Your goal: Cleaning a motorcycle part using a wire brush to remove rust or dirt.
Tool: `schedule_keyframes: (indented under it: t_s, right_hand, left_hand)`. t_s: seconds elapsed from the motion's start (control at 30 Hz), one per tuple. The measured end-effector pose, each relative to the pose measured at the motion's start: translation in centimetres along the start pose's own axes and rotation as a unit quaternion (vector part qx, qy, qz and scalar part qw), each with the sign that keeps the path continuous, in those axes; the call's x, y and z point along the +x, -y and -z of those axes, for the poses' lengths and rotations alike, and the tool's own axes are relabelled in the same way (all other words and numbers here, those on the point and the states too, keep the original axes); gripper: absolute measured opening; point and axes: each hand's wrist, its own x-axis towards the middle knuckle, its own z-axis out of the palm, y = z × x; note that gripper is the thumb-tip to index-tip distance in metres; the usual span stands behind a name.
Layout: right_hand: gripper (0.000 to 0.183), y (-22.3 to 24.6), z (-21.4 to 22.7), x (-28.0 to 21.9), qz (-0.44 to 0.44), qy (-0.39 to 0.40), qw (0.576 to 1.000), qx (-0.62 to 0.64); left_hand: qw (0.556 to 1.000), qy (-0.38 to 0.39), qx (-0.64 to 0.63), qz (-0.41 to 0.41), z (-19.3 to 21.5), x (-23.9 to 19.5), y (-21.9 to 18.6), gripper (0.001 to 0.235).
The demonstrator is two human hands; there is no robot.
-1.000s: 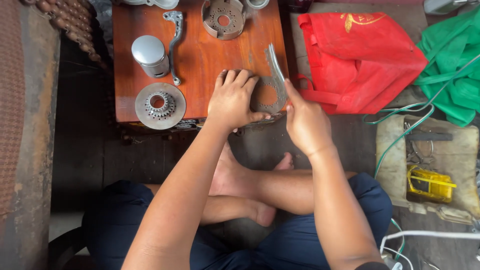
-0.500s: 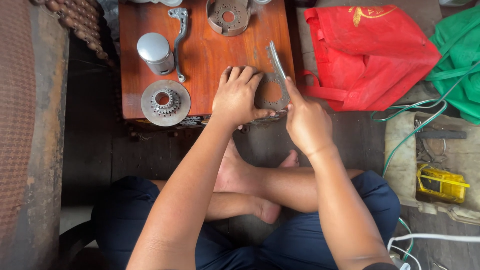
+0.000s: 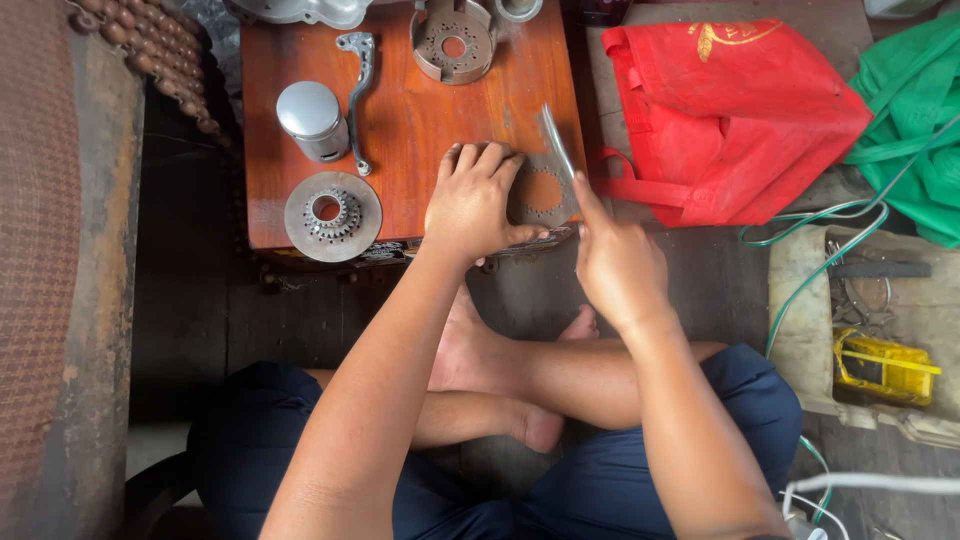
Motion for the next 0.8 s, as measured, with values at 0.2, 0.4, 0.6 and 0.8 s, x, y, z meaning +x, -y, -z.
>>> schedule_keyframes:
  t_s: [0.2,0.4,0.6,0.8]
  right_hand:
    - [0.059,-1.0,0.1,1.7,0.028,-0.017,0.999,0.009]
    - [0.065,-1.0,0.1,-2.9,-0.008,0.031,0.998,-0.063]
    - [0.061,-1.1,-0.1,2.1,0.031,0.003,0.999,-0.008]
    - [0.062,-0.1,1.0,-0.5,0.01,0.021,1.0,-0.004]
  left_hand:
    - [1.0,-0.01,-0.003,-0.003,0.0,-0.1,0.0,0.094]
    - [1.0,-0.005,0.003,-0.002,-0.4,0.3,0.3,0.095]
    - [1.0,-0.001,0.001,-0.002,0.1,0.0,0.0,0.093]
    - [1.0,-0.007,0.006,-0.004,-0.2,0.0,0.3,0.094]
